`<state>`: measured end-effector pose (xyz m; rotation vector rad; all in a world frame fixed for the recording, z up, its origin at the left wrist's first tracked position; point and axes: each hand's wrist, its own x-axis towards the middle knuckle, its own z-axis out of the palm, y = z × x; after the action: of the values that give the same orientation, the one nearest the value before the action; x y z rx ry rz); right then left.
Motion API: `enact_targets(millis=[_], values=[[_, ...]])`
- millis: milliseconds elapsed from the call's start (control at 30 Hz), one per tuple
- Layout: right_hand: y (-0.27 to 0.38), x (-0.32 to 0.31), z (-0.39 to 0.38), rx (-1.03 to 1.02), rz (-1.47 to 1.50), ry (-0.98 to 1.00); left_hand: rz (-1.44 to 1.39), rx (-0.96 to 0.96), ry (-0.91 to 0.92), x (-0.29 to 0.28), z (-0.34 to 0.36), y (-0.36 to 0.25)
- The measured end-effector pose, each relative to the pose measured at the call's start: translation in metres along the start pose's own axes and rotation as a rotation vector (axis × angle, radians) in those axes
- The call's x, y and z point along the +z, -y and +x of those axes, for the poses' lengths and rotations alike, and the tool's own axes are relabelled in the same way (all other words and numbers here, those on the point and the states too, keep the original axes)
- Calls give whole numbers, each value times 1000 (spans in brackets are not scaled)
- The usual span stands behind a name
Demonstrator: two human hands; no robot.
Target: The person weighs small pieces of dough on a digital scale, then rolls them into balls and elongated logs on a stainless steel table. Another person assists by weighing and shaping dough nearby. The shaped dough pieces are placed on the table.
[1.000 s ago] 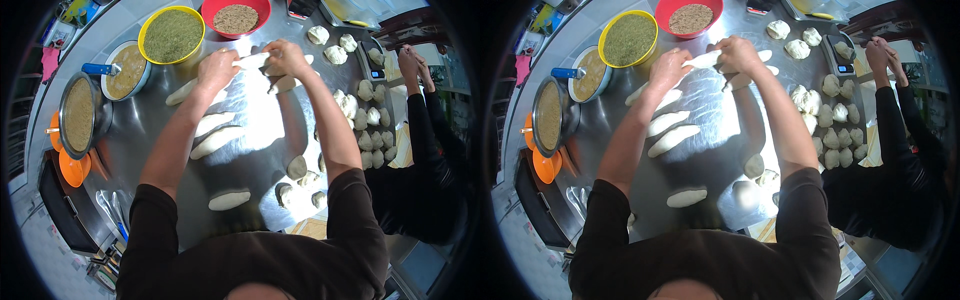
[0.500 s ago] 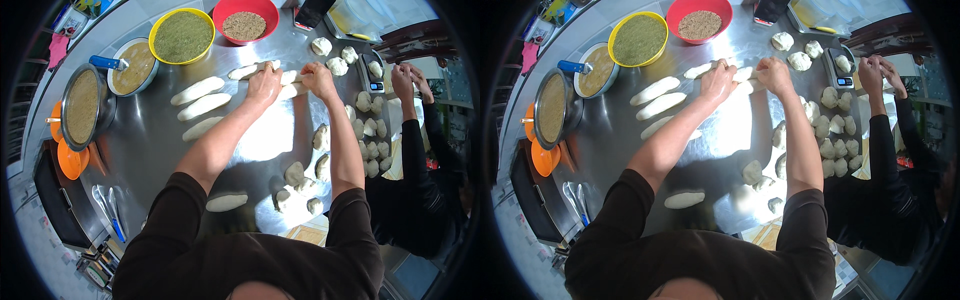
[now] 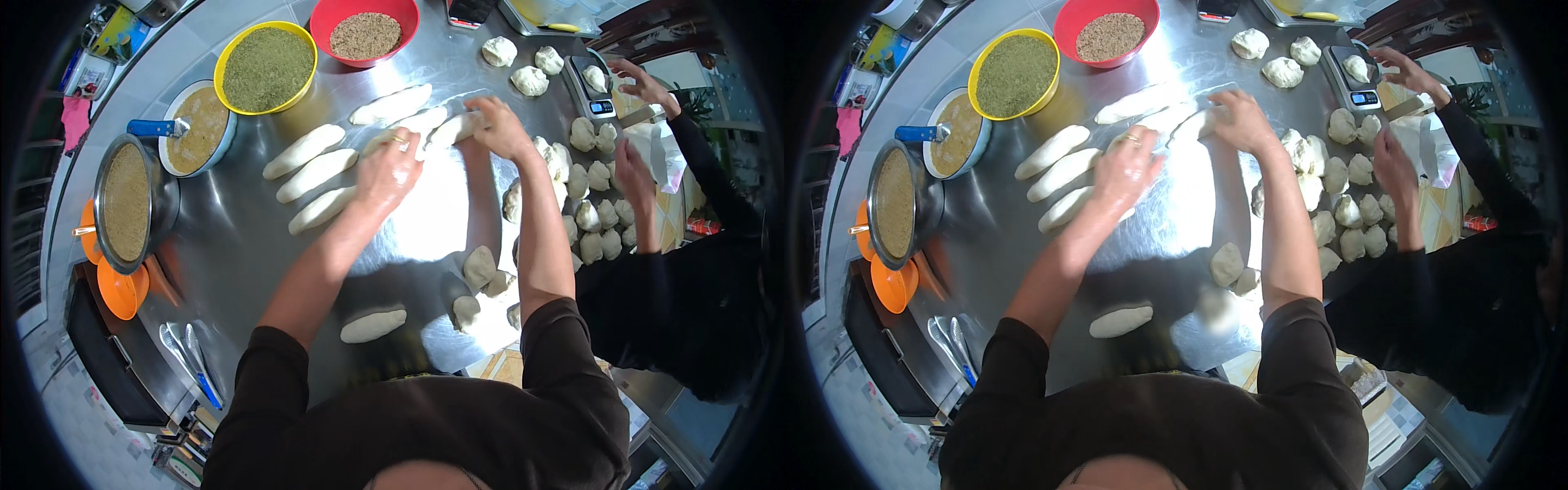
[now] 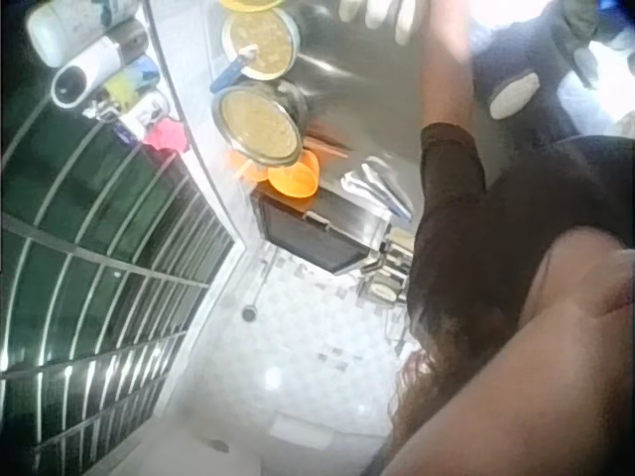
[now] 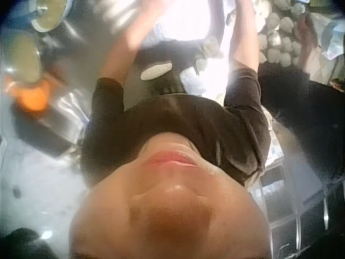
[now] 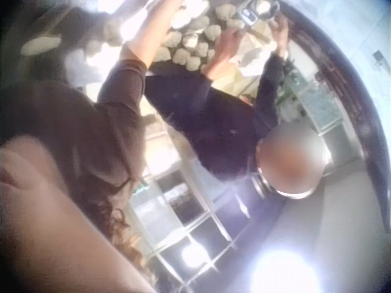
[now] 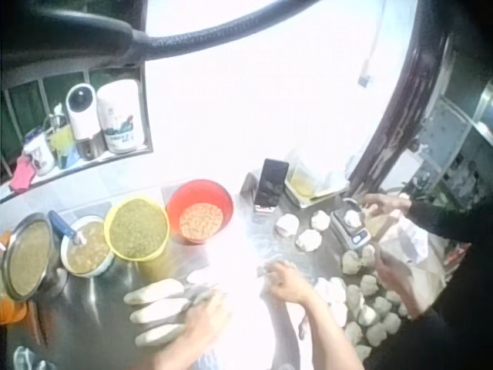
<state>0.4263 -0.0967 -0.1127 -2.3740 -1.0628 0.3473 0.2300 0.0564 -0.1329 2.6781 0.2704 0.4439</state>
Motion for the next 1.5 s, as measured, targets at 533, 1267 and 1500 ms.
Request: enact_targets(millis=[533,1267,1500], values=[[69,67,-34,-206,-65,-31,40,-243,7,-3,-59,-3],[222,173,-386,72,79,-72,-187,-210,227,-82,-363,-98],[179,185,-241,-6,-192,-423,159,-248,35,-28,-232,-37]])
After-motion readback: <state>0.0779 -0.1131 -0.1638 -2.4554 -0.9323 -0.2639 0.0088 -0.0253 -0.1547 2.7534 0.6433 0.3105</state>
